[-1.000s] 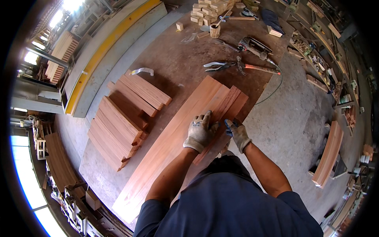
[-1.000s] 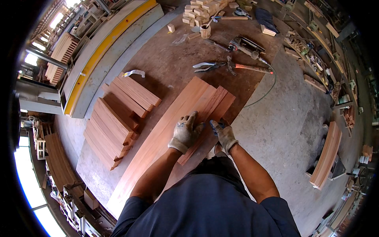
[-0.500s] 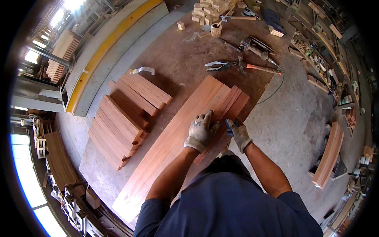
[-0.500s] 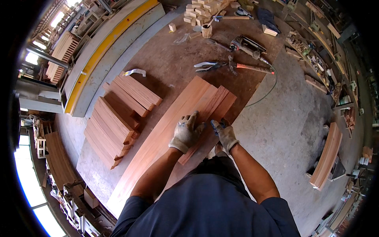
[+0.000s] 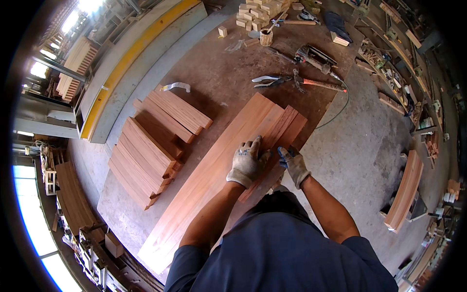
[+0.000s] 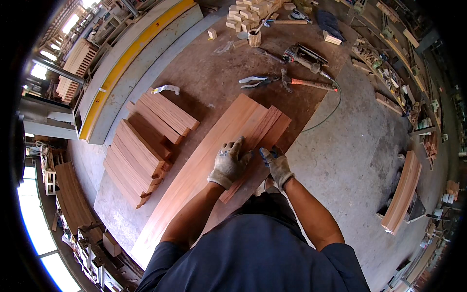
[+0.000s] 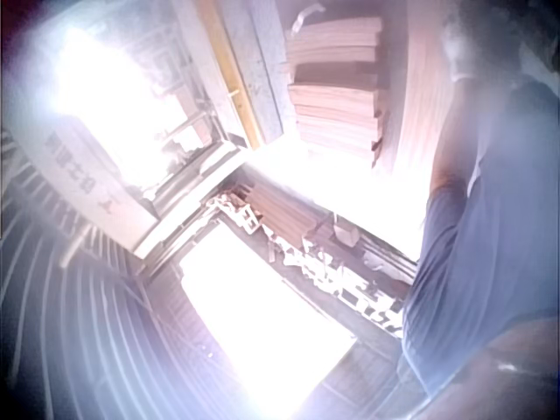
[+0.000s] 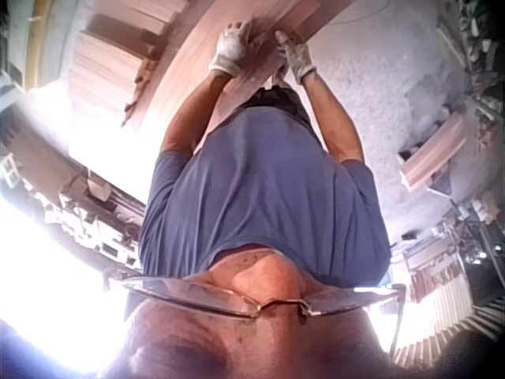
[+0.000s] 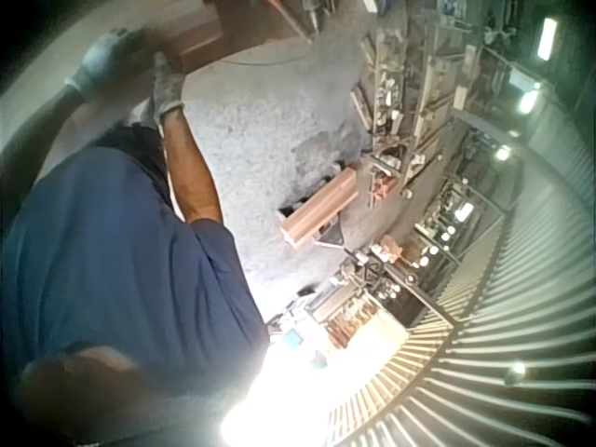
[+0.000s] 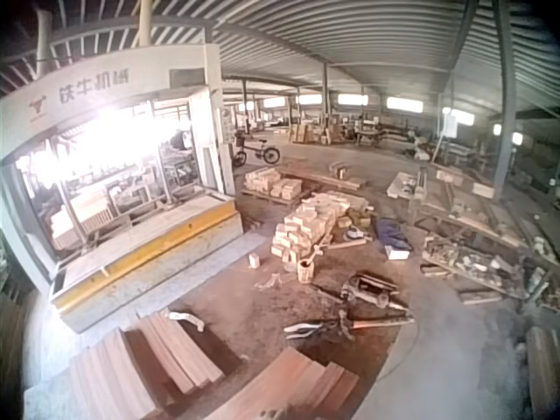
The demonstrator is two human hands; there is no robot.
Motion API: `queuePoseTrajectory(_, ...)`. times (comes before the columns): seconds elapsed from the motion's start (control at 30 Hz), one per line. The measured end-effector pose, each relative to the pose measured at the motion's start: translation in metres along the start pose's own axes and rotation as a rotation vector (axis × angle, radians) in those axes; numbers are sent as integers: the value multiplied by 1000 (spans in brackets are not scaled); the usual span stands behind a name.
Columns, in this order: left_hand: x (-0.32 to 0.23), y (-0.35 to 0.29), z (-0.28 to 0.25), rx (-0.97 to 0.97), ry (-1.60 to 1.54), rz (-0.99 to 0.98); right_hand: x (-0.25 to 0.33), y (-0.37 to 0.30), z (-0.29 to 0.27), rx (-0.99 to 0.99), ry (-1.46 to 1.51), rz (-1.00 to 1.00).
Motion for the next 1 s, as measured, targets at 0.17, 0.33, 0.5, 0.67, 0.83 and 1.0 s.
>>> queuePoseTrajectory(0.17,-1,0,-1,6,5,-1,-2,2,-1,-8,8,14)
queuePoseTrajectory(0.33,-1,1,-1,11,5,2,-2,3,-2,-4,-12,12)
queuePoseTrajectory(0.5,1,0,0,13,-6,-8,1,-1,0,4,-19,-5)
queuePoseTrajectory(0.67,1,0,0,39,-32,-27,-1,3,-1,14,-10,2)
queuePoseTrajectory(0.83,1,1,0,43,-39,-34,-1,2,-1,-1,-6,2)
queuePoseTrajectory(1.0,4,0,0,-6,-36,-31,-3,6,-4,-1,-23,15)
Point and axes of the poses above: each hand's wrist, its own y-axis towards the middle knuckle, its own z-axis out of the palm, x = y × z, the point moved 5 cm from there along y, towards the middle knuckle, and after that the axes turned 14 degrees about z, right-handed, at the moved point
